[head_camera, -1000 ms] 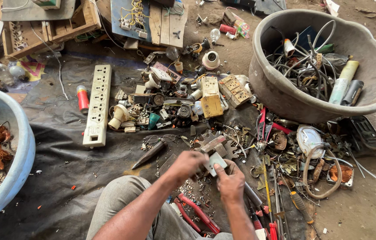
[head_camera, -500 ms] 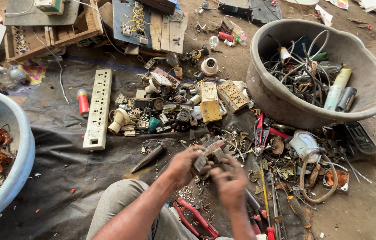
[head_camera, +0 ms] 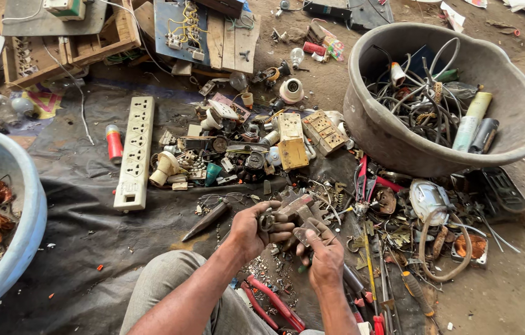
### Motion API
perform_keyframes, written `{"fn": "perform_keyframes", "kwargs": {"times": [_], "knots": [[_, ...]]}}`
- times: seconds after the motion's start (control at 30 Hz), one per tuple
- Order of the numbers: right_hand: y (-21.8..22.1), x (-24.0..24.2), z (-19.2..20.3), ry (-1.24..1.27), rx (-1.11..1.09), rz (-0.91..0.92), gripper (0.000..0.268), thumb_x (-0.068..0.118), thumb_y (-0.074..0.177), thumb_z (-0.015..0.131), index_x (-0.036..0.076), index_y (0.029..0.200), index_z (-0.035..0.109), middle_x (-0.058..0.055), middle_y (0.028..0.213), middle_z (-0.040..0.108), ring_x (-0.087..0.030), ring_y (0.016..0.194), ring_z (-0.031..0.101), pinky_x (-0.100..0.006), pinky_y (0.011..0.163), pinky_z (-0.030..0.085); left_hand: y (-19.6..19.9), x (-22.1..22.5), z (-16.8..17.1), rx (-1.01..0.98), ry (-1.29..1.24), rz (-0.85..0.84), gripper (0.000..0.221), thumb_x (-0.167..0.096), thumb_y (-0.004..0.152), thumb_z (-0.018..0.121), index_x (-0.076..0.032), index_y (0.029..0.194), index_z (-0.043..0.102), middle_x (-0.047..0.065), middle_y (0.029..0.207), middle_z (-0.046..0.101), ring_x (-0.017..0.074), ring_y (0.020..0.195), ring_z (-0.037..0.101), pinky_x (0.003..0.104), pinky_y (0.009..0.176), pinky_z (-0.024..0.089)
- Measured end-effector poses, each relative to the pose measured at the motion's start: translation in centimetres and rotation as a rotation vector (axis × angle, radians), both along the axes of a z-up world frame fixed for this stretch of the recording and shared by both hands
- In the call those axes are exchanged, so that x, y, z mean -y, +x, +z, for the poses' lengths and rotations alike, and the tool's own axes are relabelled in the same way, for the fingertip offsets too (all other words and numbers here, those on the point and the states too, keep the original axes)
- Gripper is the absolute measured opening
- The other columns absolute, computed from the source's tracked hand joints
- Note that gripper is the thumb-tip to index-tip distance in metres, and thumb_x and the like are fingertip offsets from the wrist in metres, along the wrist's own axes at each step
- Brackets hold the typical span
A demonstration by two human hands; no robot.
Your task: The person dismantles various electronic components, using pliers and a screwdriver to remove internal parts and wires from discarded objects.
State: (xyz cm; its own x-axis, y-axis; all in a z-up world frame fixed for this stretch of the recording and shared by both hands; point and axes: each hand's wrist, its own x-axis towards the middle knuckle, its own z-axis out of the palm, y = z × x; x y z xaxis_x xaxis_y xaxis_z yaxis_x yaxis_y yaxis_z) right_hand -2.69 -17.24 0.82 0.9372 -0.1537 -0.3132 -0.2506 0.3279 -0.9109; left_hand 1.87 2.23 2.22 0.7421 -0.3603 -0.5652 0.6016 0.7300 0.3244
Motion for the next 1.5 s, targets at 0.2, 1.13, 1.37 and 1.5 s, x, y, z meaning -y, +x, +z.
{"fn": "perform_keyframes", "kwargs": {"times": [0.2, 1.13, 1.37, 1.5], "knots": [[0.0, 0.4, 0.5, 0.064, -0.025, -0.03, 0.036, 0.017, 0.099, 0.054, -0.004, 0.128, 0.061, -0.017, 0.092, 0.077, -0.016, 0.054, 0.066, -0.023, 0.036, 0.044, 0.2, -0.1, -0.2, -0.038, 0.005, 0.046, 0.039, -0.016, 0.104, 0.034, 0.005, 0.129, 0.056, 0.022, 0.099, 0.069, 0.0344, 0.082, 0.076, 0.041, 0.065, 0.067], [0.2, -9.3, 12.9, -0.886, 0.757, 0.417, 0.028, 0.001, 0.093, 0.063, 0.001, 0.119, 0.072, -0.014, 0.091, 0.078, -0.018, 0.074, 0.074, -0.033, 0.063, 0.058, 2.1, -2.3, -2.6, -0.071, 0.116, 0.274, 0.038, -0.008, 0.091, 0.059, -0.004, 0.129, 0.061, 0.007, 0.094, 0.07, 0.0189, 0.074, 0.067, 0.033, 0.064, 0.058], [12.5, 17.2, 0.6, -1.5, -0.251, -0.109, 0.043, 0.027, 0.097, 0.068, 0.008, 0.135, 0.065, -0.018, 0.124, 0.071, -0.032, 0.102, 0.071, -0.046, 0.09, 0.056, 1.8, -0.4, -3.0, 0.005, 0.222, 0.162, 0.033, -0.005, 0.089, 0.056, -0.005, 0.122, 0.062, 0.01, 0.094, 0.071, 0.0187, 0.072, 0.067, 0.034, 0.058, 0.056], [14.5, 26.5, -1.0, -1.662, -0.476, 0.05, 0.069, 0.04, 0.093, 0.073, 0.003, 0.147, 0.05, -0.017, 0.152, 0.049, -0.037, 0.13, 0.056, -0.047, 0.111, 0.045, 2.0, -0.1, -2.9, -0.045, 0.281, 0.119, 0.028, -0.005, 0.09, 0.058, -0.006, 0.119, 0.061, 0.011, 0.094, 0.071, 0.0174, 0.069, 0.066, 0.034, 0.057, 0.054]]}}
